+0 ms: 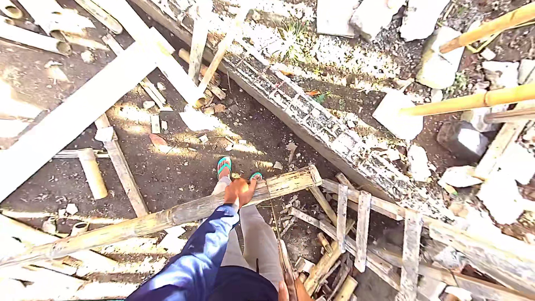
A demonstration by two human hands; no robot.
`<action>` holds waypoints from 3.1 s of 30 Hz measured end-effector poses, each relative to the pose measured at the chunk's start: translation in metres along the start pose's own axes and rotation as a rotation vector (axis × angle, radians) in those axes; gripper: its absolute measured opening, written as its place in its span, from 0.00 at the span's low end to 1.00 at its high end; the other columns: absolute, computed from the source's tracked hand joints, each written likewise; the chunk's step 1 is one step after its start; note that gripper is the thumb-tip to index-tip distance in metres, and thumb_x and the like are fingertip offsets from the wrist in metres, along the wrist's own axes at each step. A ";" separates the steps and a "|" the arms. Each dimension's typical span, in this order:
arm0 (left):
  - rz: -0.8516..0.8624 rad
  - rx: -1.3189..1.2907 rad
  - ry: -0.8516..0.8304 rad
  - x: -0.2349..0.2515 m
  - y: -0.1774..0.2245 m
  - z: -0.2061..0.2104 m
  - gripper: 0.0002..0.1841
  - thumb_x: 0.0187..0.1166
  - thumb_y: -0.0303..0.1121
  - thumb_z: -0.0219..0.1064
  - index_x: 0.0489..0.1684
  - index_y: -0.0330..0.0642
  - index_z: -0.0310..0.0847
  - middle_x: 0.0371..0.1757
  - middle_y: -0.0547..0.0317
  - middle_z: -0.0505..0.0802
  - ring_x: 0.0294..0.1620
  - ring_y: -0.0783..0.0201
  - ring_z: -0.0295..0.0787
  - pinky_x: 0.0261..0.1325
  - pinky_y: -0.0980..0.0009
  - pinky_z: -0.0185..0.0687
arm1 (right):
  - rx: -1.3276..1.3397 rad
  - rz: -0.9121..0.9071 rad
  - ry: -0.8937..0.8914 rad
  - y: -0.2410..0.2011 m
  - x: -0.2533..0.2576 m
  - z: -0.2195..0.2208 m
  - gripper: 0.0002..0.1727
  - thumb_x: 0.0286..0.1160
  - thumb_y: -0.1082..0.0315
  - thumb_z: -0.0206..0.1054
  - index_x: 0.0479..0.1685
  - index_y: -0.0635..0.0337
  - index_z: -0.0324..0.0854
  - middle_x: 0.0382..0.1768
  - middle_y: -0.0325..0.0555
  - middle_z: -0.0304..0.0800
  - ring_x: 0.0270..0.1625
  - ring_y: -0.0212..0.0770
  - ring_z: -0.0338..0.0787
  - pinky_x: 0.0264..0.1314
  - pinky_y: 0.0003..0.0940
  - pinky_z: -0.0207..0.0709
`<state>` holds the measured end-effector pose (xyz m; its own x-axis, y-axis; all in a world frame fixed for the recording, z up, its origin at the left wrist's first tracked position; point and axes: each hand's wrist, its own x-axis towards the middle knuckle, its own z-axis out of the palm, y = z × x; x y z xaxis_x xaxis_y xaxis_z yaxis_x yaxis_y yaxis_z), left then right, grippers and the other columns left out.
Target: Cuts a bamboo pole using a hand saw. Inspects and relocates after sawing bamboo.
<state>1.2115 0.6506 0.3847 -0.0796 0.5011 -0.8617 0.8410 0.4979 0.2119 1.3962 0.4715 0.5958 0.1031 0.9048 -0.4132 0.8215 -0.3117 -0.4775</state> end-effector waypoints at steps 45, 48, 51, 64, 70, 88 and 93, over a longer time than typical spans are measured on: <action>-0.013 -0.064 -0.058 0.014 -0.001 -0.016 0.42 0.84 0.68 0.33 0.43 0.44 0.90 0.52 0.42 0.94 0.59 0.41 0.91 0.54 0.35 0.82 | -0.118 0.095 -0.124 -0.057 0.149 0.047 0.21 0.83 0.52 0.60 0.45 0.60 0.91 0.30 0.47 0.92 0.34 0.47 0.93 0.41 0.53 0.85; -0.022 -0.040 -0.068 0.025 -0.006 -0.025 0.42 0.83 0.69 0.33 0.43 0.47 0.90 0.52 0.44 0.95 0.60 0.42 0.91 0.53 0.36 0.83 | -0.102 0.090 -0.073 -0.052 0.122 0.037 0.24 0.81 0.47 0.59 0.40 0.60 0.90 0.23 0.42 0.88 0.26 0.42 0.90 0.31 0.48 0.84; -0.043 -0.064 -0.117 0.029 -0.003 -0.029 0.44 0.83 0.70 0.34 0.44 0.42 0.90 0.56 0.40 0.93 0.63 0.40 0.89 0.56 0.34 0.82 | -0.090 0.029 0.026 -0.029 0.030 -0.008 0.23 0.75 0.54 0.62 0.27 0.67 0.86 0.14 0.43 0.82 0.16 0.38 0.83 0.20 0.40 0.79; -0.050 -0.066 -0.088 0.043 -0.007 -0.044 0.41 0.84 0.68 0.35 0.45 0.44 0.90 0.53 0.40 0.94 0.61 0.39 0.90 0.55 0.32 0.81 | -0.082 0.053 0.043 -0.049 0.052 0.004 0.22 0.75 0.53 0.64 0.33 0.65 0.90 0.16 0.42 0.86 0.18 0.37 0.87 0.21 0.40 0.82; -0.075 -0.053 -0.051 0.038 0.000 -0.043 0.42 0.85 0.67 0.35 0.45 0.41 0.90 0.54 0.39 0.93 0.61 0.39 0.90 0.57 0.33 0.81 | -0.057 0.019 -0.033 -0.037 0.105 0.012 0.24 0.78 0.48 0.61 0.34 0.61 0.90 0.19 0.41 0.87 0.22 0.38 0.88 0.25 0.42 0.83; -0.052 -0.056 -0.056 0.046 -0.006 -0.036 0.41 0.85 0.66 0.34 0.46 0.43 0.90 0.56 0.41 0.93 0.63 0.40 0.89 0.57 0.32 0.80 | -0.070 0.103 -0.106 -0.054 0.152 0.049 0.23 0.81 0.47 0.60 0.43 0.57 0.92 0.25 0.42 0.91 0.29 0.43 0.92 0.34 0.49 0.86; -0.104 -0.079 -0.088 0.039 -0.003 -0.038 0.41 0.84 0.68 0.37 0.50 0.41 0.89 0.57 0.38 0.93 0.63 0.37 0.89 0.58 0.32 0.81 | -0.077 0.024 0.011 -0.030 0.037 -0.017 0.23 0.77 0.51 0.62 0.29 0.65 0.87 0.15 0.42 0.83 0.17 0.35 0.83 0.20 0.37 0.78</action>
<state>1.1852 0.6959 0.3676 -0.1141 0.3819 -0.9171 0.7858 0.5995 0.1519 1.3848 0.5195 0.6082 0.1285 0.9006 -0.4152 0.8595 -0.3101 -0.4064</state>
